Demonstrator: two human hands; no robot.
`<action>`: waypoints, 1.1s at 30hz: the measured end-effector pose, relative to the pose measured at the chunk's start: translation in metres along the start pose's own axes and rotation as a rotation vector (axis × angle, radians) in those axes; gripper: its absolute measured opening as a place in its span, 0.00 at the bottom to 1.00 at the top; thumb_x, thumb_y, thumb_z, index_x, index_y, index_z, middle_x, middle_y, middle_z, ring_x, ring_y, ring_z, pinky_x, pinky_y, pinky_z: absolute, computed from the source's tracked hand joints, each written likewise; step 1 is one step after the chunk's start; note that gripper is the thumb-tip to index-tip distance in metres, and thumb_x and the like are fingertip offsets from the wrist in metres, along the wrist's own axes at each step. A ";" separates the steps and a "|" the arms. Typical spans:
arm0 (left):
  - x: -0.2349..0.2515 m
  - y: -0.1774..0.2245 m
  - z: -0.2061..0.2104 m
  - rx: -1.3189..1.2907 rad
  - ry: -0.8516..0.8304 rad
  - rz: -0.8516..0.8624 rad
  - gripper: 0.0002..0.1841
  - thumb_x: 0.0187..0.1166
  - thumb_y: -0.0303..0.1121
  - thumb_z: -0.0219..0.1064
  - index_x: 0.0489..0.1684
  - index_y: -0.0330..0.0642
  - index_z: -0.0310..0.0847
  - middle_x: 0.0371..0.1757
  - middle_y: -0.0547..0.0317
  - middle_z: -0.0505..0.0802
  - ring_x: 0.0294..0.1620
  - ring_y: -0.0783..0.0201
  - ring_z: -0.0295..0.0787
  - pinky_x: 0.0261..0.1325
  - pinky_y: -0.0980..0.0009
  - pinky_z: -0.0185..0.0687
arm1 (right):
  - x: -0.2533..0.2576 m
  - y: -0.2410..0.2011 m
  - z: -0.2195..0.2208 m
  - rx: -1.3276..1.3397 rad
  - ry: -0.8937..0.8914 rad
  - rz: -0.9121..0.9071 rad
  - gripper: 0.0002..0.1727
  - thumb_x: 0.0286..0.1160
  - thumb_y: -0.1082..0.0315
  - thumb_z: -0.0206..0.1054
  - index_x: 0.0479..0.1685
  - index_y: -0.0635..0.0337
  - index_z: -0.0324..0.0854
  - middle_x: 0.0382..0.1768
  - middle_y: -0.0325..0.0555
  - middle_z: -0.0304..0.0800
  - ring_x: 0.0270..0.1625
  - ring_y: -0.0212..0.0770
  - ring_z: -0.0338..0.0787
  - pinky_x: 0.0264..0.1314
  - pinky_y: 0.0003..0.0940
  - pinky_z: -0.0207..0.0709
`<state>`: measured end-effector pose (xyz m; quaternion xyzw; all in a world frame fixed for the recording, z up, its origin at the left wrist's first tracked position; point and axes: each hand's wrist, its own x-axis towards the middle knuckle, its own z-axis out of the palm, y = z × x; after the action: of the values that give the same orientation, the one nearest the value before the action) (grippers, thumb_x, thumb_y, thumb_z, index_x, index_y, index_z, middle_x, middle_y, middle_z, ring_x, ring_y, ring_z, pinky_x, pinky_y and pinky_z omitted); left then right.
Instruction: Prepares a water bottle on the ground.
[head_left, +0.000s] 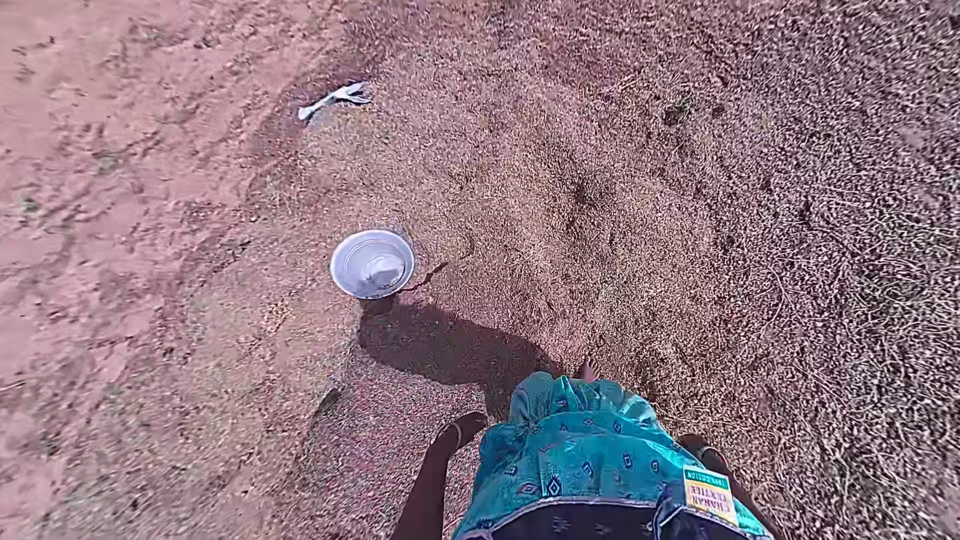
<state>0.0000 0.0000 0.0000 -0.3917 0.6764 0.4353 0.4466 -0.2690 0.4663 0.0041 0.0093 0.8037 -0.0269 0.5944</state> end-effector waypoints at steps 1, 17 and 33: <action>0.000 0.012 -0.008 -0.027 0.020 0.001 0.24 0.94 0.39 0.51 0.81 0.32 0.70 0.77 0.32 0.80 0.79 0.39 0.76 0.82 0.45 0.66 | 0.043 -0.011 -0.038 -0.079 0.060 -0.039 0.22 0.90 0.64 0.57 0.69 0.72 0.80 0.72 0.68 0.83 0.77 0.61 0.82 0.80 0.59 0.70; 0.131 0.146 -0.162 -0.637 0.135 -0.341 0.25 0.94 0.40 0.54 0.80 0.30 0.69 0.75 0.28 0.80 0.77 0.36 0.78 0.78 0.43 0.70 | 0.189 -0.420 -0.508 -0.029 0.252 -0.258 0.22 0.90 0.64 0.59 0.77 0.64 0.76 0.67 0.64 0.87 0.69 0.59 0.88 0.75 0.56 0.76; 0.178 0.411 -0.698 -0.450 0.388 0.131 0.26 0.96 0.43 0.46 0.86 0.38 0.65 0.84 0.40 0.75 0.86 0.46 0.70 0.88 0.49 0.59 | 0.210 -0.699 -0.697 -0.451 0.053 -0.221 0.21 0.89 0.65 0.61 0.73 0.68 0.78 0.67 0.68 0.86 0.70 0.62 0.86 0.76 0.60 0.73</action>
<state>-0.6138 -0.5516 0.0846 -0.5122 0.6594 0.5192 0.1822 -1.0291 -0.1968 0.0290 -0.2106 0.8007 0.0883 0.5538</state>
